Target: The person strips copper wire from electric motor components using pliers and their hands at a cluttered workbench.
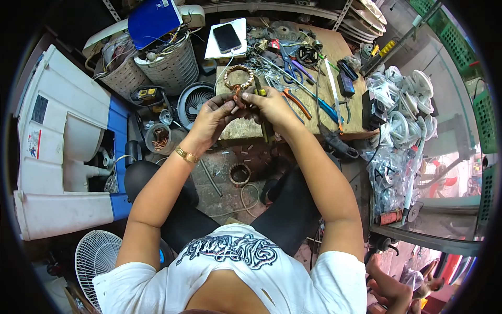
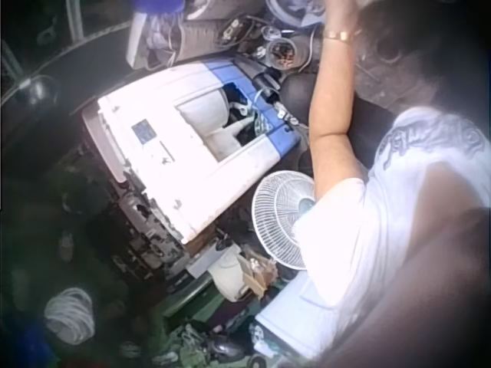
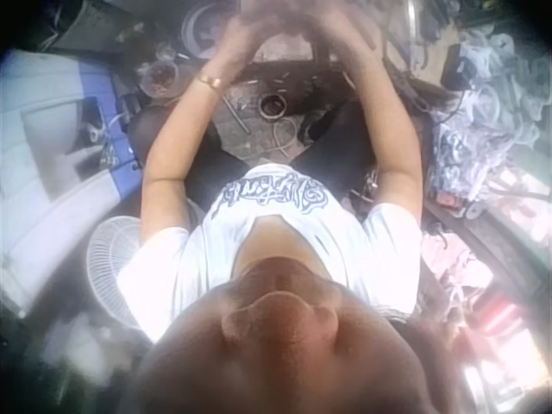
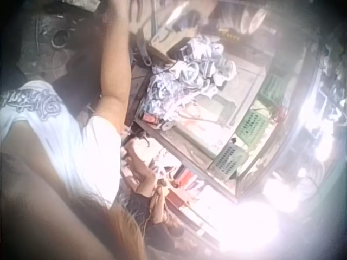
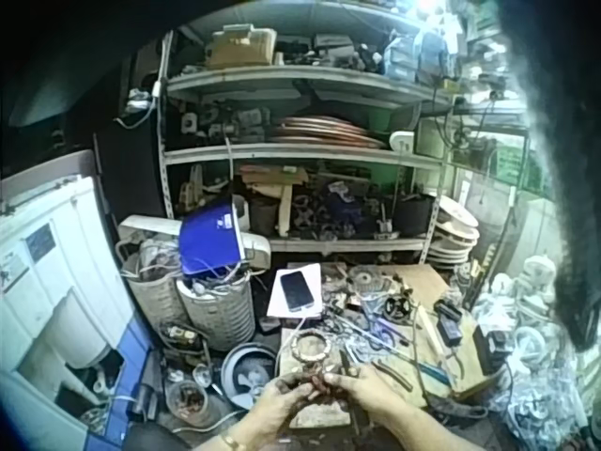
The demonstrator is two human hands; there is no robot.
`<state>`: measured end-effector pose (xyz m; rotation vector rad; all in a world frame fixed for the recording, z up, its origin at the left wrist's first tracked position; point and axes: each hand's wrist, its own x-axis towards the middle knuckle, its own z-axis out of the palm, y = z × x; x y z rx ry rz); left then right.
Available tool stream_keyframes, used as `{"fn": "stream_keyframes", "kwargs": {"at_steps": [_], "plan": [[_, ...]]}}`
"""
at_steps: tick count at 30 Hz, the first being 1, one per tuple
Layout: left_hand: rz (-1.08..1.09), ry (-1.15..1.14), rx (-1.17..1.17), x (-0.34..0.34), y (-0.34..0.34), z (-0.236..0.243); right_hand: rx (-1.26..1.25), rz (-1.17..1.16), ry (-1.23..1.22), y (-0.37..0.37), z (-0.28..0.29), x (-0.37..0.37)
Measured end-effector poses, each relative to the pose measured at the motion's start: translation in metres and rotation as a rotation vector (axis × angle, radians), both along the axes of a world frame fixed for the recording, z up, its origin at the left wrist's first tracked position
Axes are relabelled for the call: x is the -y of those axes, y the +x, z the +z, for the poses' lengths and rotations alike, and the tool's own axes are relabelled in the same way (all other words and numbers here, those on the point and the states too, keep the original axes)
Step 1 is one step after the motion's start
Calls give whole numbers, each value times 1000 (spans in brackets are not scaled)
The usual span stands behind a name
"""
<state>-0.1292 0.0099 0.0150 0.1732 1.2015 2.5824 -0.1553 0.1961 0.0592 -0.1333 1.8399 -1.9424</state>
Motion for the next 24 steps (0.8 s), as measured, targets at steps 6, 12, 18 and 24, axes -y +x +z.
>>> {"fn": "stream_keyframes", "kwargs": {"at_steps": [6,12,18,24], "plan": [[85,-65,-134,-2,-10,-16,-337,-214,246,-2,-10,17],[295,-230,-254,-12,-8,-15,-555,-311,513,-28,-29,22],[270,-62,-162,-17,-8,-11,-538,-322,410,-37,-28,21],[232,35,-85,8,-16,-6,-426,77,113,-21,-8,14]]}}
